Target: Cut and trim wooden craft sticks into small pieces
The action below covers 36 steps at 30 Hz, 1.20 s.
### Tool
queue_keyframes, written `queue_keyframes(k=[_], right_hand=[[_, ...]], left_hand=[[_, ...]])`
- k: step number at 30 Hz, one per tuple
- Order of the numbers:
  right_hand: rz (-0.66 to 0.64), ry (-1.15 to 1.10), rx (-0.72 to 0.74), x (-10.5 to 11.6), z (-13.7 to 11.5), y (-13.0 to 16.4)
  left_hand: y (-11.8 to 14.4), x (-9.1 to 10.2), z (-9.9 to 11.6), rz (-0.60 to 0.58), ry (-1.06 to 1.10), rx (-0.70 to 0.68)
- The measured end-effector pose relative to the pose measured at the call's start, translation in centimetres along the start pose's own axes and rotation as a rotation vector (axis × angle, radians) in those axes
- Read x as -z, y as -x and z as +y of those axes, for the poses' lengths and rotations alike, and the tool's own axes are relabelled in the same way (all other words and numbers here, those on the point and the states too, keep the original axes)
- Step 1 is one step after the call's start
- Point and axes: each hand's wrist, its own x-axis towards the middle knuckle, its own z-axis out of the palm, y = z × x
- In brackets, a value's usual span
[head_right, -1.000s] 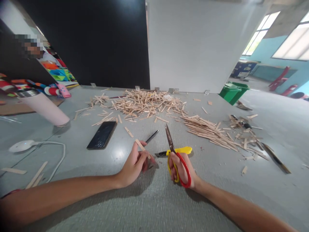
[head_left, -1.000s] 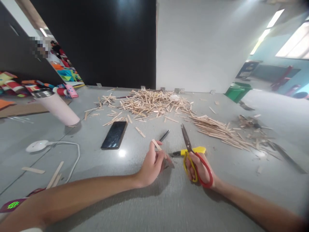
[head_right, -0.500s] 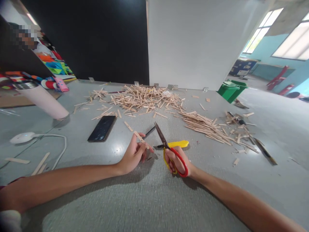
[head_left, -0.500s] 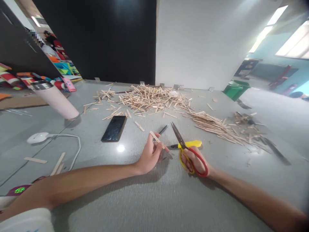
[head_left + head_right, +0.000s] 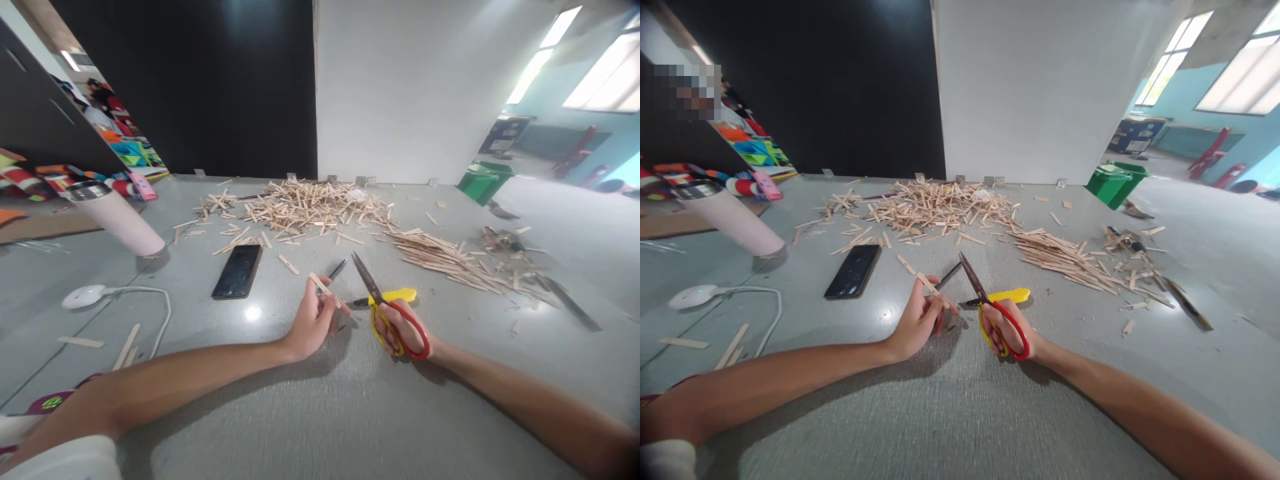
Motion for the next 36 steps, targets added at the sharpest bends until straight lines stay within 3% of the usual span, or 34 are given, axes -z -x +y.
queue_keyframes(k=[13, 23, 36], right_hand=[[-0.003, 0.035, 0.01, 0.0, -0.2, -0.2], [0.071, 0.048, -0.044, -0.4, -1.3, 0.4], [0.015, 0.101, -0.023, -0.3, -1.4, 0.6]], left_hand=[[-0.1, -0.1, 0.0, 0.012, -0.008, -0.018], [0.1, 0.4, -0.4, 0.015, 0.024, 0.038], [0.3, 0.0, 0.3, -0.019, 0.016, 0.03]])
